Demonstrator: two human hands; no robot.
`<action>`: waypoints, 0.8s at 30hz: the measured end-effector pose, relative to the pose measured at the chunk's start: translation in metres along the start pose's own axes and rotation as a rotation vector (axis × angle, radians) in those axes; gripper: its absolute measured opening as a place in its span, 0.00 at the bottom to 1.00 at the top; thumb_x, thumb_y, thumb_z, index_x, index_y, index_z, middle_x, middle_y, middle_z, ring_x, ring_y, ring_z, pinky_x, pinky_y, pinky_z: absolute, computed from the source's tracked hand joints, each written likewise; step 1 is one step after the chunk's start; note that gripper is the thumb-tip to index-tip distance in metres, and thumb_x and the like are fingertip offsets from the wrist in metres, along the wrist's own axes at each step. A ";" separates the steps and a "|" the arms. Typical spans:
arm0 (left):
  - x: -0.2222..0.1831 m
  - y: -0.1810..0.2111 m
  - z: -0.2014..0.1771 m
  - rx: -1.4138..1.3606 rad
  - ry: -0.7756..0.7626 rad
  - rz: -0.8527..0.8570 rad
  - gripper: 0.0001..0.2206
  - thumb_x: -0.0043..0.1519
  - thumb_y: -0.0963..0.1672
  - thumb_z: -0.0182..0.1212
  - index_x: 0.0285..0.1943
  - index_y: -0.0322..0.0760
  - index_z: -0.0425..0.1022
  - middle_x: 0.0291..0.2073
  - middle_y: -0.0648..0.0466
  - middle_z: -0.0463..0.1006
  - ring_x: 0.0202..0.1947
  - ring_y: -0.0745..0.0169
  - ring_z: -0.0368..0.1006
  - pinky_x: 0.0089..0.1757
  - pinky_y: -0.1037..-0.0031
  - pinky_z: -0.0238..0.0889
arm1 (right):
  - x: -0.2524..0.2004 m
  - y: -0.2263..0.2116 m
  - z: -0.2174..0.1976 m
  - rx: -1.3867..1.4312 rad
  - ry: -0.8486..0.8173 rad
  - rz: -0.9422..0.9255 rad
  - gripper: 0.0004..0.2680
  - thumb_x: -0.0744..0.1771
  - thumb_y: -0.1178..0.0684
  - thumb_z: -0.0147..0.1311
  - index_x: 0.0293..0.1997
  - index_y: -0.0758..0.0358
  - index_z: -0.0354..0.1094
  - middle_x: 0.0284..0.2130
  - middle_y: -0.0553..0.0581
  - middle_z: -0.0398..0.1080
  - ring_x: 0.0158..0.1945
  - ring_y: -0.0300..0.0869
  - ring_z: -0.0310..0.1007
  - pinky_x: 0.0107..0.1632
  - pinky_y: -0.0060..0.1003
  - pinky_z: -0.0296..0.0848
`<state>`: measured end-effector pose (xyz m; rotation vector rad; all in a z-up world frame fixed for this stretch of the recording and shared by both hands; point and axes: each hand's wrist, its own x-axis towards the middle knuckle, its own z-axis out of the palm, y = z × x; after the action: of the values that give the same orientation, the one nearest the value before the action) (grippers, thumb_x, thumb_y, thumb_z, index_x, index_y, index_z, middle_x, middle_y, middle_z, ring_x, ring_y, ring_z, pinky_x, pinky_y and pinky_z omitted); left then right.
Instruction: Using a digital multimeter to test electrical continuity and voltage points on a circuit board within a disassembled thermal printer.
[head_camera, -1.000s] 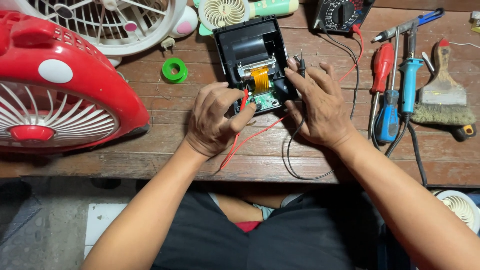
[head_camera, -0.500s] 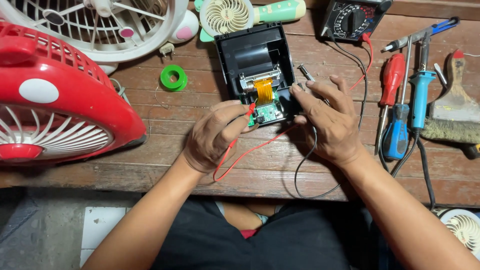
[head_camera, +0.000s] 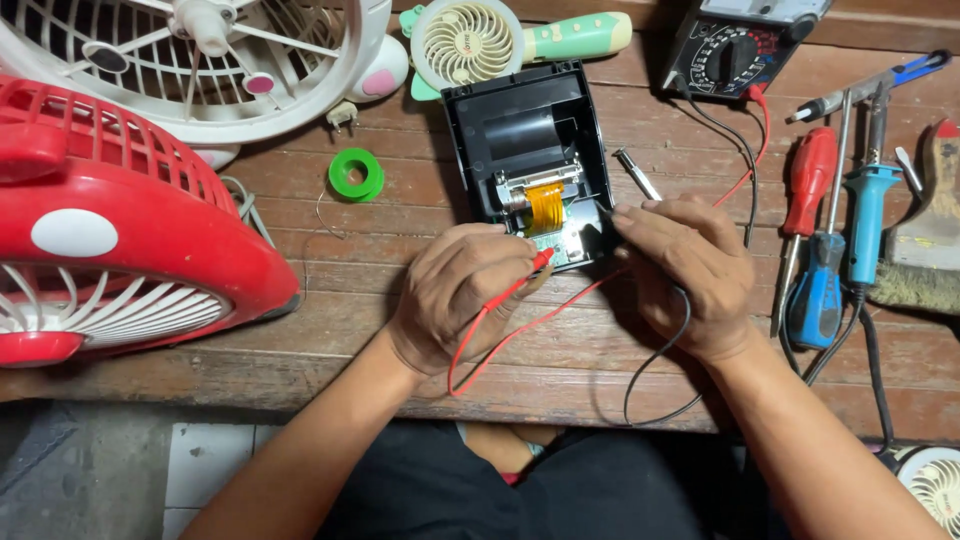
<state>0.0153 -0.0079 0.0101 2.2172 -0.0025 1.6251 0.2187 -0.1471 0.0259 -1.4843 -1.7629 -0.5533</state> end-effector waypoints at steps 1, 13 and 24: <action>0.002 -0.001 0.002 -0.003 -0.001 -0.004 0.07 0.68 0.44 0.59 0.44 0.37 0.78 0.37 0.49 0.81 0.33 0.48 0.82 0.45 0.60 0.78 | 0.000 0.001 0.000 0.000 -0.003 0.004 0.06 0.68 0.58 0.62 0.47 0.65 0.81 0.42 0.58 0.81 0.45 0.52 0.78 0.57 0.45 0.75; 0.003 -0.004 0.003 -0.005 -0.011 0.029 0.07 0.68 0.45 0.57 0.45 0.38 0.77 0.36 0.50 0.79 0.34 0.53 0.79 0.48 0.60 0.71 | 0.018 -0.028 0.002 0.272 -0.052 0.176 0.07 0.70 0.58 0.51 0.44 0.71 0.75 0.37 0.64 0.78 0.39 0.59 0.77 0.57 0.57 0.74; 0.003 -0.004 0.004 0.032 0.030 0.027 0.08 0.69 0.45 0.55 0.43 0.38 0.76 0.34 0.51 0.77 0.30 0.54 0.77 0.45 0.62 0.71 | 0.008 -0.036 0.010 0.249 0.014 0.103 0.09 0.71 0.55 0.47 0.41 0.70 0.74 0.35 0.62 0.78 0.38 0.57 0.77 0.58 0.59 0.72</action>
<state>0.0210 -0.0045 0.0106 2.2254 0.0012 1.6836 0.1815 -0.1430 0.0309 -1.3831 -1.6663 -0.2787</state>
